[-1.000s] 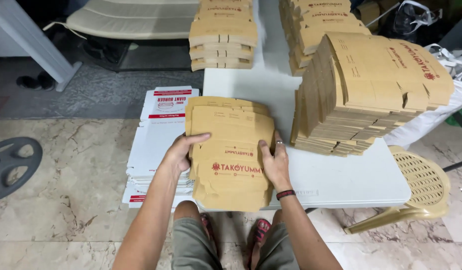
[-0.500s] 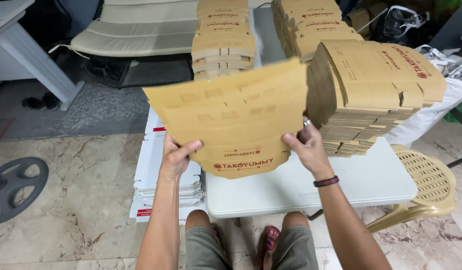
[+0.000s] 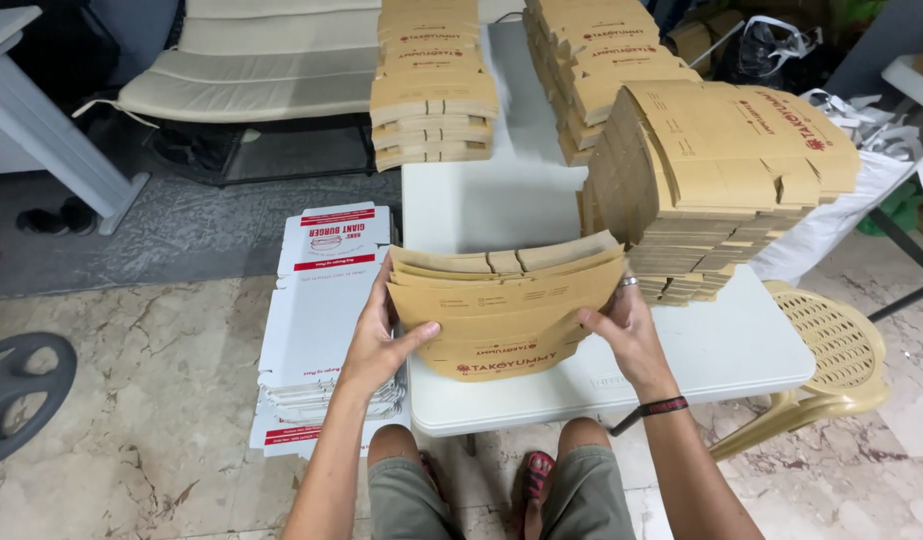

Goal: Folding flat cardboard templates into boxes and stacking them

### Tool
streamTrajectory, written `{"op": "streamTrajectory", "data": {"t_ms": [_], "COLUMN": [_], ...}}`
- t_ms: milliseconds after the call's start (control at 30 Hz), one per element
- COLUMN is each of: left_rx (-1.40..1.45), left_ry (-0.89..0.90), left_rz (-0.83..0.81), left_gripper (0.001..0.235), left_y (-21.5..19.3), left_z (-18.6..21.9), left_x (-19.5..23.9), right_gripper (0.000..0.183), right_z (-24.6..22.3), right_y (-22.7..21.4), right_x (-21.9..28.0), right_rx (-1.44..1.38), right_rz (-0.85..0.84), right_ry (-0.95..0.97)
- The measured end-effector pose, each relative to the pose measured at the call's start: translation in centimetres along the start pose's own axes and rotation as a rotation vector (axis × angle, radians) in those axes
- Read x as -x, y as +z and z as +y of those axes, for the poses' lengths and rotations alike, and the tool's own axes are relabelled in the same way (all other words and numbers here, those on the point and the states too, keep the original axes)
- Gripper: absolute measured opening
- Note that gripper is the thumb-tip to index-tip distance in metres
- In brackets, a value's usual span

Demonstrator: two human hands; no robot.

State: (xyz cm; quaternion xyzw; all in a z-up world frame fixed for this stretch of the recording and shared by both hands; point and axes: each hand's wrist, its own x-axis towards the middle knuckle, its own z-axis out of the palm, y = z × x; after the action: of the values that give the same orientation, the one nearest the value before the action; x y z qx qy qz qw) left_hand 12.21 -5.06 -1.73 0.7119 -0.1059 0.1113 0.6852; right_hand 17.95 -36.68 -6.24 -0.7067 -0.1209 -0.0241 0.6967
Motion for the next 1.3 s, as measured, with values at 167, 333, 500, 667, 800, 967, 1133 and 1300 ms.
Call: {"op": "streamTrajectory", "data": {"t_ms": [167, 333, 500, 667, 800, 967, 1133, 1300], "left_rx": [-0.037, -0.115, -0.288, -0.615, -0.557, -0.502, -0.472, -0.468], "left_ry": [-0.027, 0.019, 0.055, 0.235, 0.247, 0.209, 0.126, 0.118], "left_rz": [0.129, 0.125, 0.075, -0.059, -0.064, -0.015, -0.014, 0.008], "left_gripper": [0.114, 0.124, 0.125, 0.099, 0.072, 0.072, 0.076, 0.077], "left_y": [2.0, 1.3, 0.9, 0.0, -0.5, -0.6, 0.1, 0.6], "left_z": [2.9, 2.9, 6.8, 7.5, 7.2, 5.4, 6.3, 6.5], "left_x": [1.6, 1.5, 2.1, 2.4, 2.0, 1.7, 1.7, 2.0], "right_gripper": [0.108, 0.110, 0.083, 0.065, 0.058, 0.016, 0.010, 0.014], "right_z": [-7.2, -7.6, -11.0, -12.6, -11.3, -8.3, -10.7, -11.1], "right_y": [2.2, 0.1, -0.3, 0.6, -0.6, -2.1, -2.1, -2.4], "right_x": [1.8, 0.6, 1.2, 2.5, 1.9, 0.7, 1.6, 3.2], "right_rx": [-0.006, 0.150, 0.465, 0.466, 0.366, 0.368, 0.629, 0.700], "right_rz": [0.040, -0.023, -0.047, -0.019, -0.095, 0.082, 0.147, 0.127], "right_ry": [-0.206, -0.290, -0.273, -0.251, -0.247, -0.368, -0.583, -0.699]}}
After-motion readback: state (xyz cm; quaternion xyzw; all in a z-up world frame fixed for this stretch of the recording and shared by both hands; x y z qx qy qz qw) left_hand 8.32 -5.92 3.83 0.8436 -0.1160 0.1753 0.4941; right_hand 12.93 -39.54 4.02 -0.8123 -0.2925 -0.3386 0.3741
